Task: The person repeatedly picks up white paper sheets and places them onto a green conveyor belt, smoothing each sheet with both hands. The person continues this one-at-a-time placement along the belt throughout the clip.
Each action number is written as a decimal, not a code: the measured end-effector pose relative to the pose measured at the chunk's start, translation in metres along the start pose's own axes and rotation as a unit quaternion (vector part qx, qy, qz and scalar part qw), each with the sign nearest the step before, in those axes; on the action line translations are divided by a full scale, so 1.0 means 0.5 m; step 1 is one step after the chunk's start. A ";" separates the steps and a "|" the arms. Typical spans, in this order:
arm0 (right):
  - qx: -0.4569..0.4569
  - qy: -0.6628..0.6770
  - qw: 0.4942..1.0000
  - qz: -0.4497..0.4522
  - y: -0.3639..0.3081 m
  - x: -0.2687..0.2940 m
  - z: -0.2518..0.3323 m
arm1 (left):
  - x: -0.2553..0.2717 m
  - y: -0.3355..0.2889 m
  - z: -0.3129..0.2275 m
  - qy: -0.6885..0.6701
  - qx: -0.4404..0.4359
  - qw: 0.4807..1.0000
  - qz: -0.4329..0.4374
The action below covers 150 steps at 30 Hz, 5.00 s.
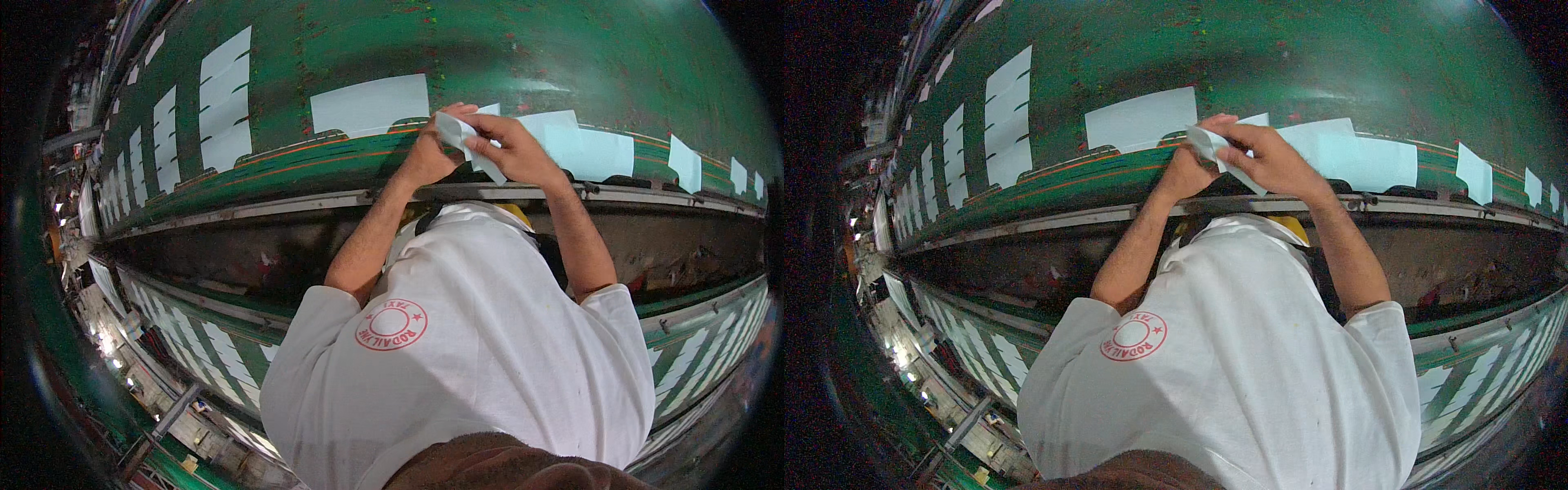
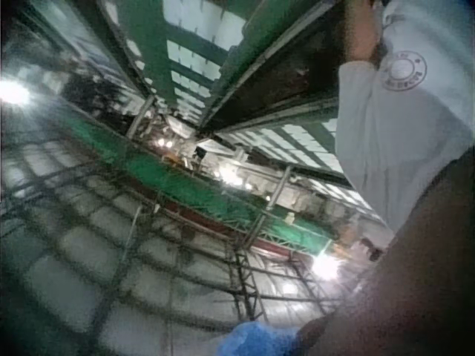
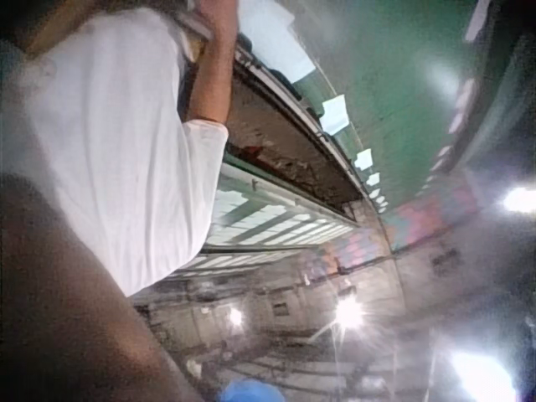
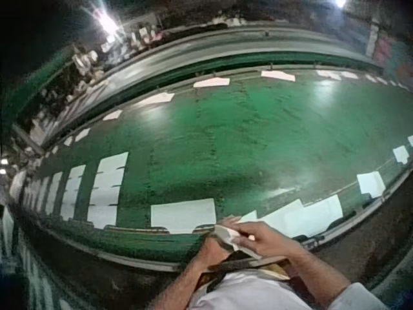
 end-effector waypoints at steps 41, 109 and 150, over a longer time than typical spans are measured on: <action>-0.057 -0.294 0.938 -0.173 0.465 -0.131 -0.300 | 0.570 0.114 0.536 0.219 0.156 0.958 -0.104; -0.067 -0.247 0.966 0.032 0.022 0.294 -0.279 | -0.020 0.060 0.002 0.012 0.078 0.993 -0.090; 0.052 -0.152 0.982 -0.101 0.556 -0.018 -0.363 | 0.538 0.314 0.661 0.529 0.098 0.834 -0.119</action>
Point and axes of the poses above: each hand's wrist, its own y-axis towards the middle knuckle, its own x-axis out of the back of the hand, z = x × y, the point moved 6 cm from there along y, towards the middle knuckle, and after that the axes turned 11 degrees about -z, right-handed, at the moved point
